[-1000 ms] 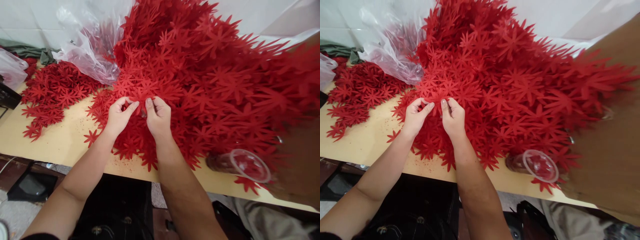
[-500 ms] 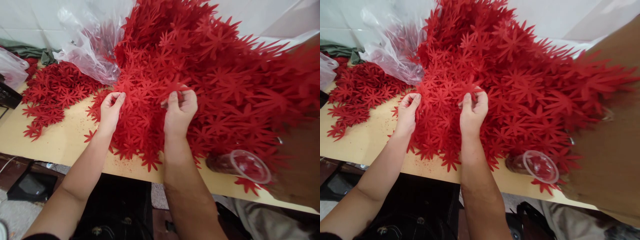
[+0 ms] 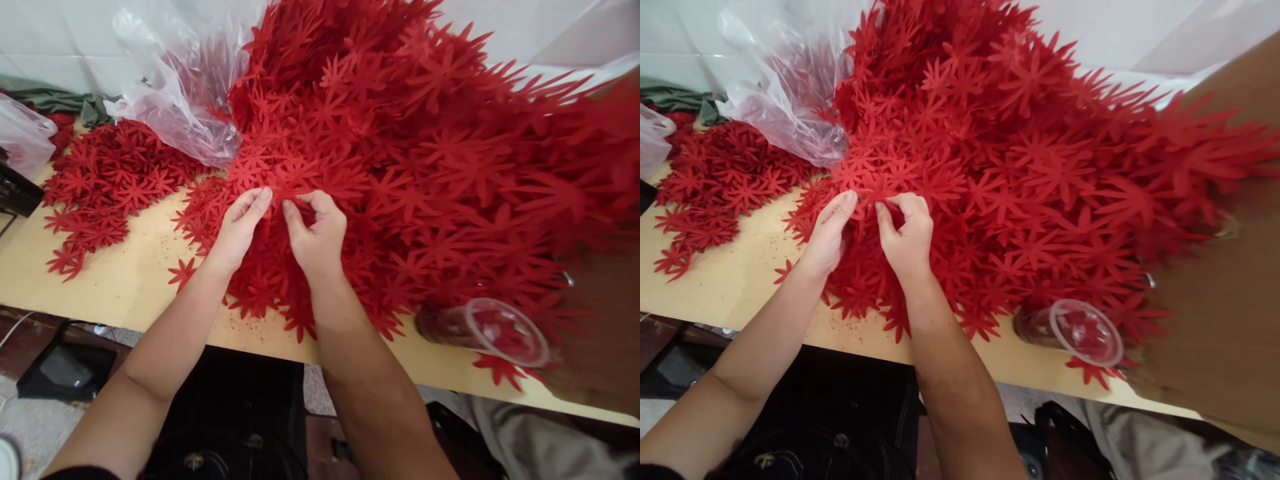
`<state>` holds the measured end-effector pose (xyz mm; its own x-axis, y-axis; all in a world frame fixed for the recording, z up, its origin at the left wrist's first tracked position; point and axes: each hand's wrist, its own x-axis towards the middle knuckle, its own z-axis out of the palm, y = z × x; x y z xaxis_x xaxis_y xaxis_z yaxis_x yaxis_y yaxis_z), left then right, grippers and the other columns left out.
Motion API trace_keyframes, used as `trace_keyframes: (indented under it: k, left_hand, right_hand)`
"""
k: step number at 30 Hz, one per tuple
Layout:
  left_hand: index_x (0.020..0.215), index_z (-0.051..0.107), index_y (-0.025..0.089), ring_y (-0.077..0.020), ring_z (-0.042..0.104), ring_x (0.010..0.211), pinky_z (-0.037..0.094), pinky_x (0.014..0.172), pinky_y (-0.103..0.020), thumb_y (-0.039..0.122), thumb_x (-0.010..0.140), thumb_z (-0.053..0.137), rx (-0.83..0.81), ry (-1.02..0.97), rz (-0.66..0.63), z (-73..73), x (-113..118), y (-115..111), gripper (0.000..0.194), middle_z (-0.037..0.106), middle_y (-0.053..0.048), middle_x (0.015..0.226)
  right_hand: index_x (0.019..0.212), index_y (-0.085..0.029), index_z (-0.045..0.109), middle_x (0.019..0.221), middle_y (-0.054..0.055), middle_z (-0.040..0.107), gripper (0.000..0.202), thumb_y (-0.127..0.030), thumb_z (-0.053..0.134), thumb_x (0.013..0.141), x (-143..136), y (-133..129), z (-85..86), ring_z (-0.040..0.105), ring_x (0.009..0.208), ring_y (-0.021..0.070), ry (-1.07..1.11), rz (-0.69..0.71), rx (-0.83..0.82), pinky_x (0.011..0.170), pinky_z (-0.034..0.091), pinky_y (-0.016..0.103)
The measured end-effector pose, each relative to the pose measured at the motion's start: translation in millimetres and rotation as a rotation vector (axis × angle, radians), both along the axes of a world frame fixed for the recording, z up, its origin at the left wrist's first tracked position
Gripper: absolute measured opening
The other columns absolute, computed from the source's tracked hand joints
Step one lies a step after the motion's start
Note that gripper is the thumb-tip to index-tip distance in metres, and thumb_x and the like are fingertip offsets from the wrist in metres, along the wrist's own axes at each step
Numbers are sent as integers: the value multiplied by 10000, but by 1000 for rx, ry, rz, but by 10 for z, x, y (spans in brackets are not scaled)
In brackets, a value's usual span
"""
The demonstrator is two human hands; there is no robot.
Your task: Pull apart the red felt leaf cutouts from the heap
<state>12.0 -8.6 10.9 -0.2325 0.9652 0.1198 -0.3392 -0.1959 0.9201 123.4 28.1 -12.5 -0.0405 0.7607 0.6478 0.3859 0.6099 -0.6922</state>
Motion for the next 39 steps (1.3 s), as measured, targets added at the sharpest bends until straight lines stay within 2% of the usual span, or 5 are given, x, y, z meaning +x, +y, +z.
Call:
trace_keyframes:
  k: [7,12,23,32,39]
  left_hand:
    - [1018,574,237,-133,574,939,485,806,-285,161,771,475,-133,-63,-55,36,-70,-15,277,589,7,1027]
    - [1057,566,233,-98,574,902,485,811,-271,-13,640,426,-71,21,-40,-121,-127,102,504,590,-5,1036]
    - [1008,601,222,-113,590,939,477,823,-275,74,723,507,46,115,45,-121,-151,110,334,632,-15,1036]
    - [975,630,185,-143,559,876,452,854,-318,257,654,696,87,817,55,51,-227,-39,335,604,-48,988]
    - [1057,630,205,-208,553,949,420,904,-396,193,678,675,66,1255,-64,-38,-197,-45,381,609,-58,959]
  right_hand:
    - [1157,-236,476,1167,106,489,382,-322,508,786,105,96,-52,505,1065,223,88,-206,167,860,456,454]
    - [954,-238,592,948,54,620,204,-353,514,805,-12,-127,117,551,947,194,-123,19,154,885,439,430]
    - [894,-230,622,939,48,635,221,-401,575,762,53,-7,63,548,947,190,-148,84,54,888,417,402]
    - [828,-203,632,861,62,615,229,-401,521,797,158,90,56,545,858,179,-27,-47,34,762,458,361]
    - [808,-207,622,842,52,605,214,-389,508,811,171,88,74,545,849,173,10,-84,73,764,451,373]
